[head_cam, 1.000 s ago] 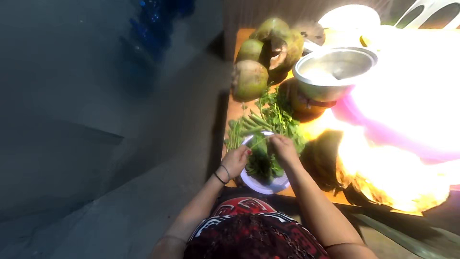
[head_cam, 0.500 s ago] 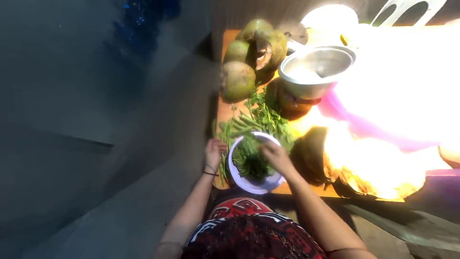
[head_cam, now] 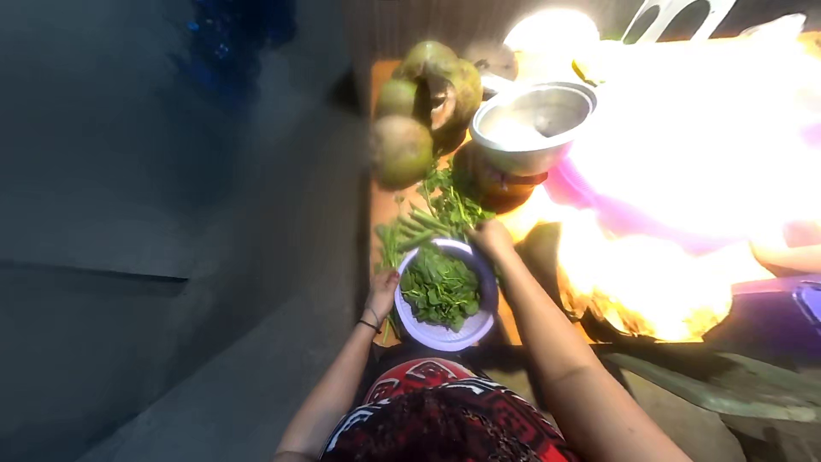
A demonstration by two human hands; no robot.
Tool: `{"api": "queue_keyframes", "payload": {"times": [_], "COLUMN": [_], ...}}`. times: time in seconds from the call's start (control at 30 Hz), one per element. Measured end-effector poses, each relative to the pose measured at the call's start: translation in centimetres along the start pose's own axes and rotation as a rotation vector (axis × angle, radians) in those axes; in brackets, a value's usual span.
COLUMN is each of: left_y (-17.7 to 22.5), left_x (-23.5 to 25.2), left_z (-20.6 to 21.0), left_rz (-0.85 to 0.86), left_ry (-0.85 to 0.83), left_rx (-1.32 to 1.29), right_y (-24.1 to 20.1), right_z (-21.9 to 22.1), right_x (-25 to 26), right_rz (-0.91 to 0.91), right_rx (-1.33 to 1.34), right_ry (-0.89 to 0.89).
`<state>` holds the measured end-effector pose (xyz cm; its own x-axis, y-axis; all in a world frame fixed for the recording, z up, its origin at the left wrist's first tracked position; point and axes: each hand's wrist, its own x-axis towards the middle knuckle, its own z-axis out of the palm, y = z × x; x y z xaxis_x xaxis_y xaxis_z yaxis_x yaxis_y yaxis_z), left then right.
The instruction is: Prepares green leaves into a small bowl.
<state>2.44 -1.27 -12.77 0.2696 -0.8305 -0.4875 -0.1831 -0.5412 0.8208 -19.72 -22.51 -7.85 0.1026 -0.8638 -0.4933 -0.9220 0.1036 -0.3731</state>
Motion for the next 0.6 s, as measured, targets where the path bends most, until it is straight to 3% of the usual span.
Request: {"api": "queue_keyframes", "payload": {"times": [0.13, 0.33, 0.47, 0.6], "left_y": [0.0, 0.5, 0.9, 2.0], "left_x": [-0.2, -0.6, -0.1, 0.7], "left_z": [-0.3, -1.5, -1.4, -1.1], "left_rz": [-0.029, -0.038, -0.050, -0.020], "left_ry": [0.099, 0.128, 0.151, 0.178], "left_rx": [-0.003, -0.016, -0.009, 0.024], "right_y": [0.3, 0.4, 0.7, 1.1], "right_z": [1.5, -2.0, -3.6, -3.6], "right_x": [1.2, -1.6, -4.1, -6.6], "right_rz": [0.068, 0.003, -0.039, 0.024], "right_rx": [-0.051, 0.158, 0.486, 0.976], "right_ry": [-0.042, 0.175, 0.259, 0.373]}}
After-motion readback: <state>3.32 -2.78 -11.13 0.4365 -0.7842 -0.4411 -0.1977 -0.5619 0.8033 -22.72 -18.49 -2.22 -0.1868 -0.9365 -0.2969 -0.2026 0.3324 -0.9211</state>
